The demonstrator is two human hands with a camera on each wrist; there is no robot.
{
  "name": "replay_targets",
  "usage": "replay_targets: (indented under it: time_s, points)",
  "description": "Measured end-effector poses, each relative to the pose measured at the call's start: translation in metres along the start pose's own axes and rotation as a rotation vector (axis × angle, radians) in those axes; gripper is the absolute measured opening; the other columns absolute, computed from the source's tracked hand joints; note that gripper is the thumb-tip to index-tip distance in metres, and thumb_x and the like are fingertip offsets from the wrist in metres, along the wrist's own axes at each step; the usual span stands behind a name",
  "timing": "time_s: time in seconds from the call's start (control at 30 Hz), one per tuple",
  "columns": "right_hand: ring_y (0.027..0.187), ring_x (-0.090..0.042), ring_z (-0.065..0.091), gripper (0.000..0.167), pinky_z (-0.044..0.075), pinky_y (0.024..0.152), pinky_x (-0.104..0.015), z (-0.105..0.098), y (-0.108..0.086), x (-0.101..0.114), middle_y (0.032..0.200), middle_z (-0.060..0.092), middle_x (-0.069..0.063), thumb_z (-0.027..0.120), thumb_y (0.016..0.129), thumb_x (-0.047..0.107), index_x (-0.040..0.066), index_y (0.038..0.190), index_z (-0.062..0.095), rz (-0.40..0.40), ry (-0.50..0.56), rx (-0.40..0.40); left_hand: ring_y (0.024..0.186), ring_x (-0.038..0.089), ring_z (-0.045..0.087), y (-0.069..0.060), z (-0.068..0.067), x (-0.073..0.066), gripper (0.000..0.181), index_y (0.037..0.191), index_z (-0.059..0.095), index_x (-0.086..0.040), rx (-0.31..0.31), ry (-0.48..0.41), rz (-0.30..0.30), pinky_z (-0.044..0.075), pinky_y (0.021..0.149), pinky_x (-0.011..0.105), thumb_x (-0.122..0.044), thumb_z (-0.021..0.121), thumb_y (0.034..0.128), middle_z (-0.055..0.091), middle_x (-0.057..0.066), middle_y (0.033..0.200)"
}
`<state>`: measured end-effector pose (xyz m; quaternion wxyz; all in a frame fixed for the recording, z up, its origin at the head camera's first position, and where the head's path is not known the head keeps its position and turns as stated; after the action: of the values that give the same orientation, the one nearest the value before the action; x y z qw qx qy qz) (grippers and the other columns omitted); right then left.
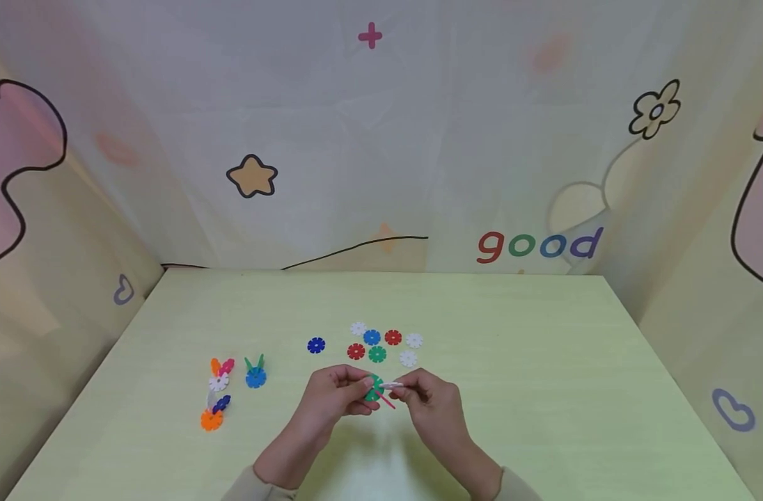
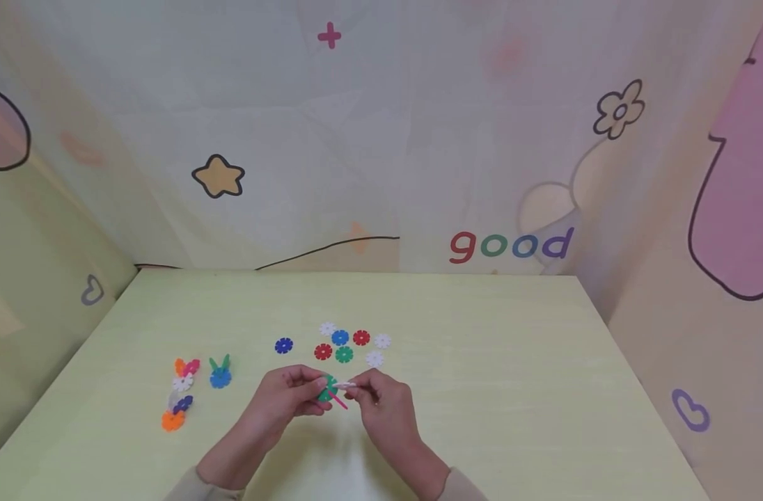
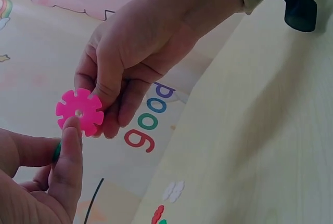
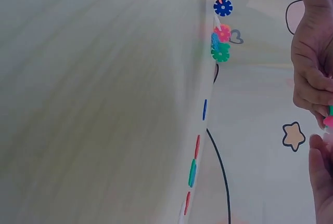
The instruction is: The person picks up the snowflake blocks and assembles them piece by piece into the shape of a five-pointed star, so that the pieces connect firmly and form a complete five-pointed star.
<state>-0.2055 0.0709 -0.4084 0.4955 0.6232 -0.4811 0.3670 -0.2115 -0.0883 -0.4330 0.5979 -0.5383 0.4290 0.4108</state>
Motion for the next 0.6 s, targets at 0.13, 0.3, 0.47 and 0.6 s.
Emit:
replay_targets:
  time_s: [0.13,0.3,0.47,0.6]
  points:
    - [0.071,-0.013,0.074,0.005,0.059,0.072,-0.016,0.0009,0.0006,0.0024,0.081,0.078,-0.014,0.074,0.087,-0.005,-0.001,0.083,0.072,-0.055,-0.044,-0.011,0.062,0.007,0.071,0.0014,-0.0010,0.0020,0.019,0.110,0.065,0.012,-0.027,0.001,-0.008,0.061,0.063,0.022,-0.003,0.065,0.0980,0.073,0.000,0.076]
    - [0.068,-0.011,0.071,0.005,0.059,0.066,-0.018,-0.0003,0.0022,0.0008,0.080,0.078,-0.015,0.074,0.086,-0.006,-0.004,0.083,0.072,-0.057,-0.098,-0.025,0.062,0.008,0.072,0.0036,0.0000,0.0045,0.019,0.109,0.066,0.012,-0.047,-0.002,-0.019,0.061,0.063,0.022,-0.003,0.066,0.0976,0.073,0.002,0.077]
    - [0.067,-0.012,0.068,0.003,0.056,0.065,-0.014,0.0009,0.0038,-0.0043,0.080,0.078,-0.013,0.073,0.088,-0.003,-0.002,0.085,0.074,-0.025,-0.157,-0.016,0.061,0.008,0.071,0.0060,0.0033,0.0094,0.016,0.108,0.066,0.010,-0.046,-0.064,-0.056,0.061,0.062,0.021,-0.003,0.065,0.0979,0.072,0.001,0.077]
    - [0.064,-0.006,0.060,0.004,0.056,0.063,-0.015,0.0016,0.0041,-0.0030,0.081,0.078,-0.011,0.075,0.087,0.001,0.000,0.089,0.078,-0.081,-0.227,-0.022,0.060,0.008,0.071,0.0065,0.0048,0.0097,0.015,0.106,0.067,0.009,-0.060,-0.103,-0.062,0.061,0.062,0.021,-0.003,0.066,0.0975,0.072,0.001,0.077]
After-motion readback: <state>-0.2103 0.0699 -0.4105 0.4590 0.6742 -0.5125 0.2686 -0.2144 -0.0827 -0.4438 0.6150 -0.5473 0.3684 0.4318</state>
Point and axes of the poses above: each hand's wrist, its own y-axis towards the middle knuckle, its own z-axis out of the palm, x = y × z, the point moved 8 cm from there along y, towards the middle knuckle
